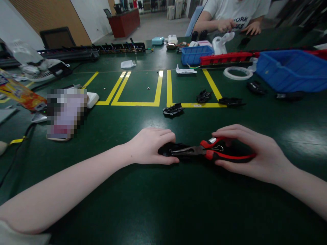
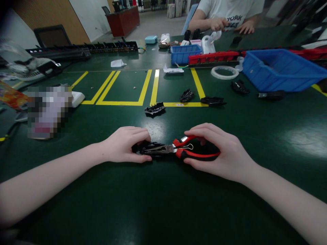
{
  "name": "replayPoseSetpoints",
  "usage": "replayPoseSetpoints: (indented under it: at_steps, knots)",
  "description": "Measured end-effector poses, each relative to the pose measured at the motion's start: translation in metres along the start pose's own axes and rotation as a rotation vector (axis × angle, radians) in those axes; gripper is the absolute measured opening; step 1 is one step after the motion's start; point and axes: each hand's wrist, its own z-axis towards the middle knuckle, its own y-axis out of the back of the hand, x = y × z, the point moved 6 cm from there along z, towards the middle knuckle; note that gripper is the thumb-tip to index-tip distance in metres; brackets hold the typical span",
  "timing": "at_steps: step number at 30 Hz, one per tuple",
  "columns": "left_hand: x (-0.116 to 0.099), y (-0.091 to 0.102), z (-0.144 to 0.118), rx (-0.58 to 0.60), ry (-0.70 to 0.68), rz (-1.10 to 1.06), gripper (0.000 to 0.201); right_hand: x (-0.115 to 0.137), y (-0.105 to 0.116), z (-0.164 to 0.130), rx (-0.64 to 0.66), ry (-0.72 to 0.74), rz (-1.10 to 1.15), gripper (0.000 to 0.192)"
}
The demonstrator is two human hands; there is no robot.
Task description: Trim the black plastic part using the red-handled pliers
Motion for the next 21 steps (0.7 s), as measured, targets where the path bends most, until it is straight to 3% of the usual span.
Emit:
replayPoseSetpoints:
  at_steps: [9,21]
  knots:
    - [0.0008,0.0001,-0.0001,-0.008,-0.006,0.001,0.04,-0.0017,0.0039,0.0016,-0.053,-0.011,0.01,0.044]
    - [0.0001,0.0005,0.0002,-0.002,-0.002,-0.002,0.041,-0.0021,0.0021,0.0012,-0.023,-0.009,0.01,0.044]
